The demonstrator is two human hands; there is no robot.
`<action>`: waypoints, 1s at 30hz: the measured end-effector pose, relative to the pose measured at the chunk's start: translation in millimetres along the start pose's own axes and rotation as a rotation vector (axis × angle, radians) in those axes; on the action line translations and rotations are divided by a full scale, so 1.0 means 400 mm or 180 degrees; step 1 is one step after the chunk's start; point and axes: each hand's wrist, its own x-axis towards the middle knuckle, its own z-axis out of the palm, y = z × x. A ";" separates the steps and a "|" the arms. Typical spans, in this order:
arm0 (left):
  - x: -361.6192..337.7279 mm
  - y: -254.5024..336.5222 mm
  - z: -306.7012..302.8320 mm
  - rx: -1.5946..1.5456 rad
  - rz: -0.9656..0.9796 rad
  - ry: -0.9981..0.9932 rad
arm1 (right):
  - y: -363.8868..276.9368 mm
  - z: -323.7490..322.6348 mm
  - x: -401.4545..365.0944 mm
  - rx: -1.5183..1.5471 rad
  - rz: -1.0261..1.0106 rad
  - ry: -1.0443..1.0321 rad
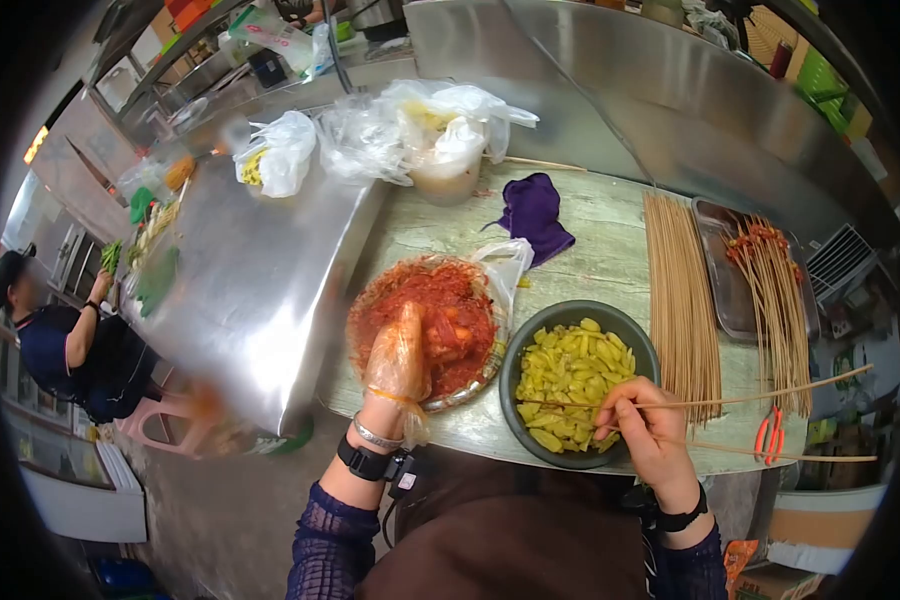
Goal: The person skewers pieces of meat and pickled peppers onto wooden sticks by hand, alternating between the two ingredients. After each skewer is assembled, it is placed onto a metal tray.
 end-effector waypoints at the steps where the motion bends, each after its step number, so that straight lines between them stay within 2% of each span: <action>1: -0.014 0.019 0.026 -0.0128 -0.0073 -0.0211 | -0.002 -0.004 -0.002 0.0009 -0.0012 0.0018; 4: -0.015 0.008 0.024 0.0785 0.0013 -0.0425 | -0.015 -0.017 -0.011 0.0170 0.0008 0.0178; 8: -0.017 0.007 0.041 0.1048 0.0056 -0.0334 | -0.039 -0.068 -0.025 0.0543 -0.0010 0.0588; 13: -0.007 -0.025 0.008 0.0657 0.0147 -0.0183 | -0.063 -0.119 -0.023 0.0525 -0.0178 0.1215; 22: -0.022 -0.051 0.036 0.0755 0.0166 0.0086 | -0.043 -0.126 0.018 0.0343 -0.0291 0.1234; 26: -0.037 -0.050 0.066 0.0864 0.0337 0.0087 | 0.002 -0.104 0.051 0.0001 -0.0317 0.1094; 30: -0.025 -0.068 0.033 0.1000 0.0466 0.0056 | 0.025 -0.076 0.083 -0.0739 -0.0588 0.1012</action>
